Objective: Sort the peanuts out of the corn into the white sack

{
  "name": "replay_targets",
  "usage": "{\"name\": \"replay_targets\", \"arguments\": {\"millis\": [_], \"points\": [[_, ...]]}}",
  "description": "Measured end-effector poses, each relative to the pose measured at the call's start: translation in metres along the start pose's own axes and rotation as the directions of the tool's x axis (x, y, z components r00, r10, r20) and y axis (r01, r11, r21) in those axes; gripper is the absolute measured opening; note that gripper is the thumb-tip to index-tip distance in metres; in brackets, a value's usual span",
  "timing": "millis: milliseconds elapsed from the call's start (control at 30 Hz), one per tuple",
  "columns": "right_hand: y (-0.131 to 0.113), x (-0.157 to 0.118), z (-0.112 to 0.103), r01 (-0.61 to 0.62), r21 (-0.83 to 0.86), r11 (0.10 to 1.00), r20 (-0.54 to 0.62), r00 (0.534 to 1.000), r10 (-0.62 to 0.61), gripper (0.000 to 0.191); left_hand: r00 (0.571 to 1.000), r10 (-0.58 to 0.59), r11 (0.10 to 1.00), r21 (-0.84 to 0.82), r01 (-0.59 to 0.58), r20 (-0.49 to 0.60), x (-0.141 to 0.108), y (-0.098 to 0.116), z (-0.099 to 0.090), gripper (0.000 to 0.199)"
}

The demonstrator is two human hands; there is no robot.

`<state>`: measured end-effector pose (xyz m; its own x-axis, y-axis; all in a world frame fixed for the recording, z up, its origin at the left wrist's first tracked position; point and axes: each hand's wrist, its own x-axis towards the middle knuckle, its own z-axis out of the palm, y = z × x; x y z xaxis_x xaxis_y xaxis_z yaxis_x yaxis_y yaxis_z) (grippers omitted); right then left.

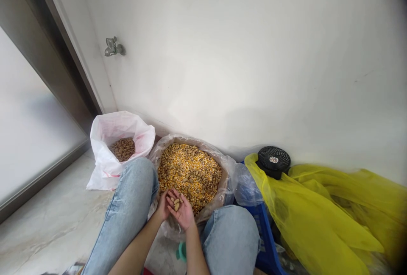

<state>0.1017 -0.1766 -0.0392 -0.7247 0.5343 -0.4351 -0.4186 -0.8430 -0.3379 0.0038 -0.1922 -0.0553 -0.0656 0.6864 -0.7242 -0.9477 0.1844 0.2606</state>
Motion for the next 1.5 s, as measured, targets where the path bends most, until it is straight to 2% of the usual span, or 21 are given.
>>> {"name": "replay_targets", "arguments": {"millis": [100,300,600,967,1167,1367,1500], "points": [[0.0,-0.001,0.001,0.025,0.006,1.0,-0.004,1.0,-0.025,0.033,0.999,0.046,0.999,0.0,-0.046,0.003,0.002,0.0,-0.001,0.021],[0.0,-0.001,0.004,0.044,-0.012,0.999,-0.024,0.999,-0.044,0.031,0.999,0.035,0.999,0.028,-0.034,-0.015,0.006,-0.002,-0.004,0.021],[-0.001,0.0,-0.003,0.063,0.032,0.998,-0.019,0.998,-0.062,0.03,1.0,0.017,1.0,0.023,-0.017,-0.025,0.003,-0.001,-0.001,0.017],[-0.002,0.003,-0.004,-0.01,0.012,1.0,-0.02,1.0,0.01,0.031,0.994,0.095,0.995,-0.004,-0.095,-0.053,0.008,-0.002,-0.004,0.013],[-0.005,-0.001,0.003,0.0,0.01,1.0,-0.022,1.0,0.0,0.029,0.995,0.066,0.997,-0.039,-0.069,-0.073,0.007,-0.003,-0.002,0.011],[-0.008,-0.002,0.002,0.066,0.04,0.997,-0.059,0.996,-0.063,0.027,0.993,0.099,0.99,-0.091,-0.105,-0.066,0.012,-0.001,-0.007,0.006],[-0.008,0.0,-0.003,0.114,0.069,0.991,-0.124,0.987,-0.105,0.026,0.988,0.124,0.989,-0.071,-0.131,-0.091,0.012,-0.001,-0.009,0.007]]}}
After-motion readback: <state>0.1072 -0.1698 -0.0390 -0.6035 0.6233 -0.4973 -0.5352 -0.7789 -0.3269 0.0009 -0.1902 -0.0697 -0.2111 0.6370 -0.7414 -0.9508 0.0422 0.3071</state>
